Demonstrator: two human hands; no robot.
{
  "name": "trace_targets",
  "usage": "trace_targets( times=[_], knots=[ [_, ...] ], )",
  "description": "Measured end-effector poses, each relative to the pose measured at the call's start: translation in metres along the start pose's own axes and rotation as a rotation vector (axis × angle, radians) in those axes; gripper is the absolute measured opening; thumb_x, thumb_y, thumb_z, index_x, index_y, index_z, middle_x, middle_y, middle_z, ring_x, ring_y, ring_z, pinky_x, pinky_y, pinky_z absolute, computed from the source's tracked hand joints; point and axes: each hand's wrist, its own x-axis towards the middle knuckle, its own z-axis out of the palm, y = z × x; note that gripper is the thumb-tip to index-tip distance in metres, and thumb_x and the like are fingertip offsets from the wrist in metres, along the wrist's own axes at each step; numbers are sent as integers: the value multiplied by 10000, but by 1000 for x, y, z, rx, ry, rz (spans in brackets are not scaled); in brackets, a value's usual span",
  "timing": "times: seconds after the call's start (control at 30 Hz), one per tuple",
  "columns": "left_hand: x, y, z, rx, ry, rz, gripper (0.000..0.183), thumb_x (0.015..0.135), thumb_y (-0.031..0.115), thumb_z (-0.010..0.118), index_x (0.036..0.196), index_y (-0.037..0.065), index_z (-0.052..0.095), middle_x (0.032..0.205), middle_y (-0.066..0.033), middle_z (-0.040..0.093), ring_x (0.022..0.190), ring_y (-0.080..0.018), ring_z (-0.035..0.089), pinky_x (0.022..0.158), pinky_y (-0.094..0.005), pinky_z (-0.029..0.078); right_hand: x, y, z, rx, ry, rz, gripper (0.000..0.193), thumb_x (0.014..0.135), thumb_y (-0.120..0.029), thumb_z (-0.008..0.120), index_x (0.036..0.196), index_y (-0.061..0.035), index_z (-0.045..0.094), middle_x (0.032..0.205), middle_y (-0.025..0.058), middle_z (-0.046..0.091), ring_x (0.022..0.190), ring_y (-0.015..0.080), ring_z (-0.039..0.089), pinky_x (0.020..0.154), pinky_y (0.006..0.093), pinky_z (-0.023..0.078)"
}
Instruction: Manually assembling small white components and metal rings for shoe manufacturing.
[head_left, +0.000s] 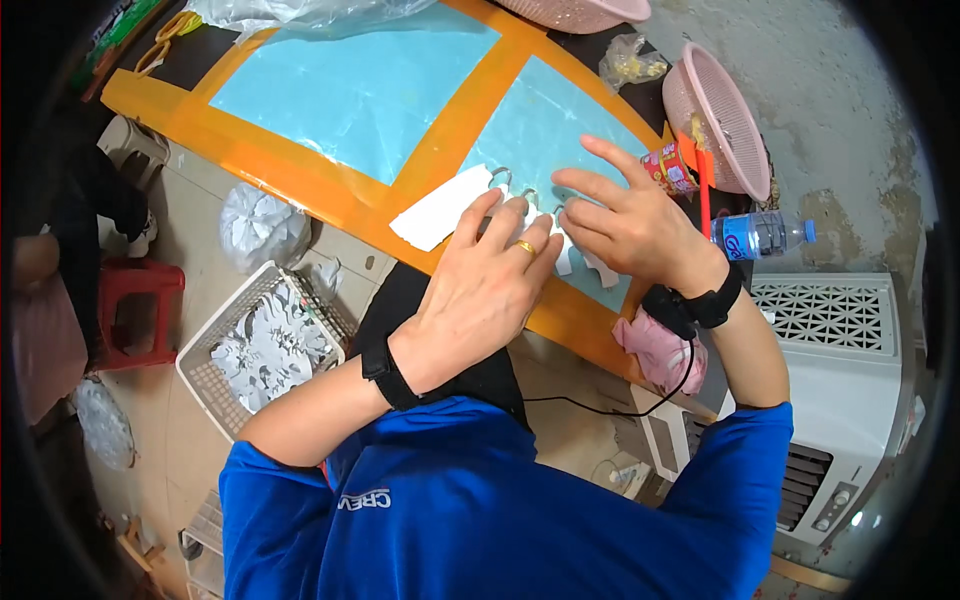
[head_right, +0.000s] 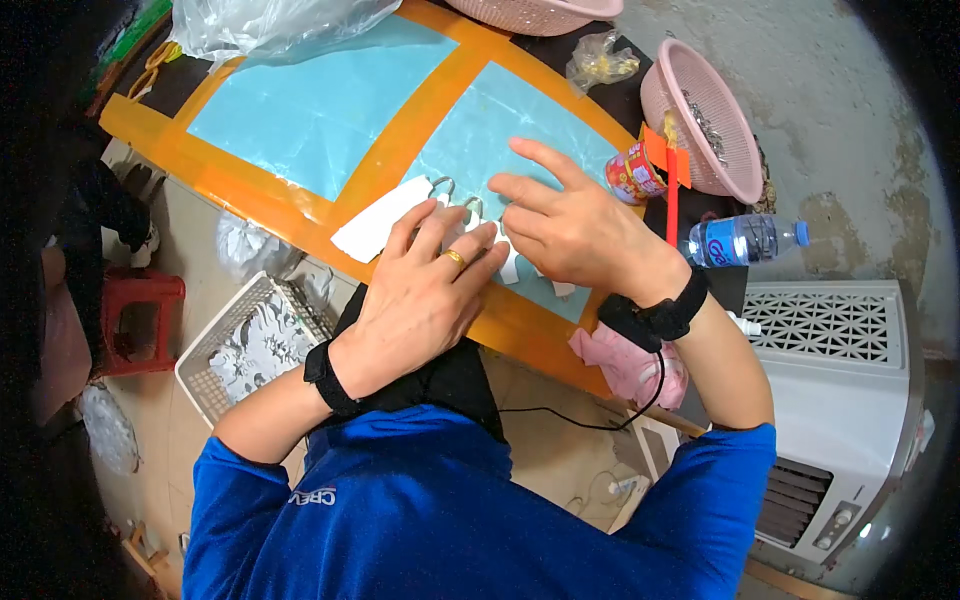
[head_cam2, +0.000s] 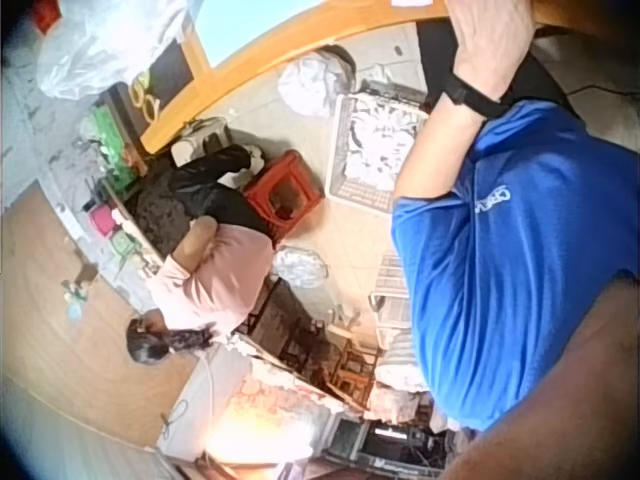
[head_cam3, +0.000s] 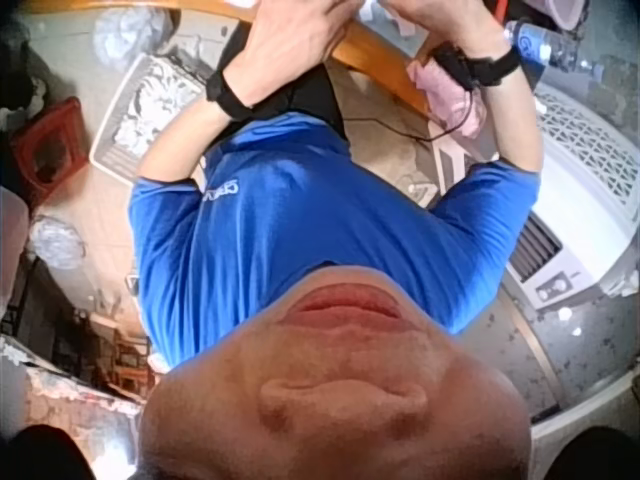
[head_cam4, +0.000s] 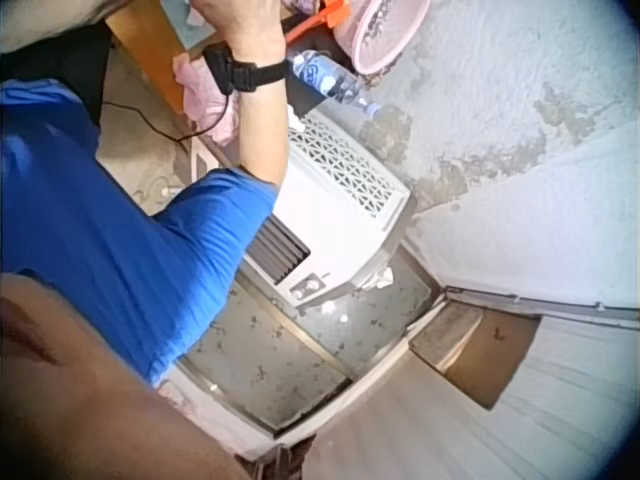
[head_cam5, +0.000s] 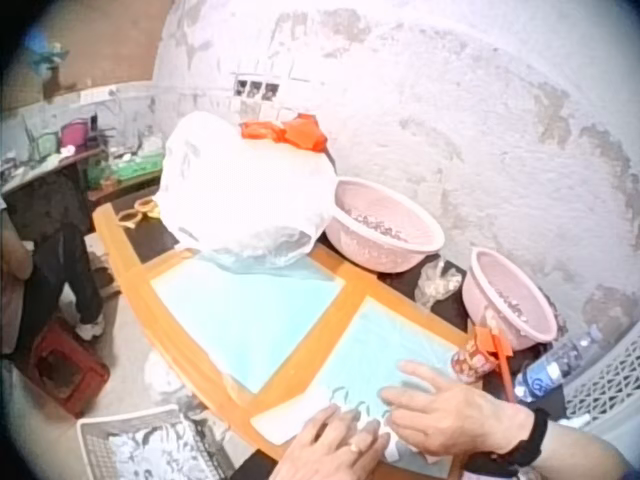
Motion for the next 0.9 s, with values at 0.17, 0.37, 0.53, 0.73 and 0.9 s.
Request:
trace_targets(
  times=[0.17,0.37,0.53,0.73,0.9],
  knots=[
    [-1,-1,2,-3,17,1,502,805,155,804,1297,85,733,1327,-86,651,1348,-337,557,1222,-536,383,3,0,1,85,-21,26,131,822,-107,758,929,-52,705,1218,83,694,1380,323,579,1228,466,447],
    [0,0,0,-18,7,-4,459,801,158,799,1252,86,752,1306,-90,649,1345,-341,557,1220,-541,388,12,1,-1,42,-51,-30,164,833,-136,739,973,-51,723,1256,97,693,1432,350,544,1227,431,436],
    [0,0,2,0,22,6,444,806,159,798,1241,84,752,1310,-89,652,1340,-343,559,1224,-540,389,3,-11,6,-32,46,29,131,841,-133,730,941,-54,703,1194,91,702,1364,337,592,1245,448,415],
    [2,2,1,8,21,8,438,832,157,792,1260,80,740,1322,-83,657,1332,-344,564,1217,-535,397,-17,-25,11,-87,105,151,74,851,-108,719,889,-53,687,1143,94,705,1285,303,629,1217,478,440],
    [2,1,1,20,33,13,423,859,153,784,1271,80,725,1336,-76,659,1328,-340,565,1209,-534,398,-20,-30,16,-136,115,225,108,799,-138,742,867,-80,681,1008,73,661,1187,273,654,1194,528,454]
  ],
)
